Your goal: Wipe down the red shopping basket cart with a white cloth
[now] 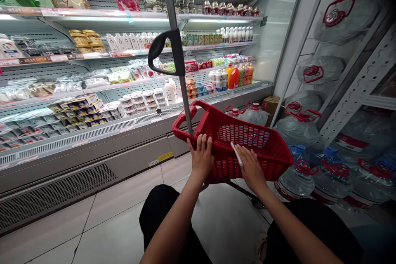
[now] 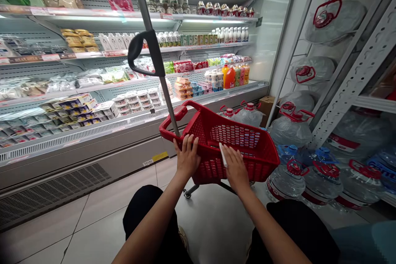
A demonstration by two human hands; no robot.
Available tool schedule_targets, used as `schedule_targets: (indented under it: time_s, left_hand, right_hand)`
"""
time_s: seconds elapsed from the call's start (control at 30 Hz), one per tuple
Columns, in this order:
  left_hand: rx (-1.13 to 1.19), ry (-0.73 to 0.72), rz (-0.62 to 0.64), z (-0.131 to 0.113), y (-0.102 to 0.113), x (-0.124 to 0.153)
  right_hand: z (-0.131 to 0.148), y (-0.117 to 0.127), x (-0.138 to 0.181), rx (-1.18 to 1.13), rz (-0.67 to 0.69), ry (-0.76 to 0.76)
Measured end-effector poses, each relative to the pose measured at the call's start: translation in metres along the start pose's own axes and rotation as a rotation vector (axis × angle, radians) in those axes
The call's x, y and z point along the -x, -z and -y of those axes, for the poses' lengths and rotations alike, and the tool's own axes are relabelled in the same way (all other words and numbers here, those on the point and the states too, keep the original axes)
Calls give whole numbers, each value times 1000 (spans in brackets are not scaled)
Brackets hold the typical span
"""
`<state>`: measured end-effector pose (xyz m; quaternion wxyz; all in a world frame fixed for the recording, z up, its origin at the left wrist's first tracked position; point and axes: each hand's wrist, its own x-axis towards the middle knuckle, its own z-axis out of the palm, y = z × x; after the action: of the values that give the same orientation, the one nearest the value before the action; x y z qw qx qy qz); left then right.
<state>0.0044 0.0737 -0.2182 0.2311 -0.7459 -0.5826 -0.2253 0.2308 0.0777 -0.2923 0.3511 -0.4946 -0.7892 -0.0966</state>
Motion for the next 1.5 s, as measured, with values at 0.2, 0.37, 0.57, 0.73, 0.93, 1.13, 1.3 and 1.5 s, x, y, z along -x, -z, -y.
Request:
schedule_targets:
  time_s: [0.2, 0.37, 0.57, 0.73, 0.93, 1.13, 1.3, 1.5]
  left_hand:
    - [-17, -48, 20, 14, 1, 0]
    - [-18, -16, 19, 19, 1, -5]
    - [17, -1, 3, -7, -6, -5]
    - [3, -45, -3, -21, -17, 0]
    - [7, -79, 45, -3, -14, 0]
    - [34, -20, 68, 7, -16, -9]
    - [48, 13, 63, 4, -19, -15]
    - [34, 8, 85, 7, -19, -10]
  right_hand:
    - [9, 7, 3, 16, 68, 109]
    - [-52, 30, 41, 109, 81, -14]
    - [-30, 9, 20, 88, 60, -57]
    - [36, -23, -33, -46, 64, 51]
    - [-13, 3, 0, 56, 101, 89]
    - [-89, 36, 60, 197, 64, -124]
    - [-68, 24, 44, 130, 25, -115]
    - [-18, 7, 4, 39, 52, -35]
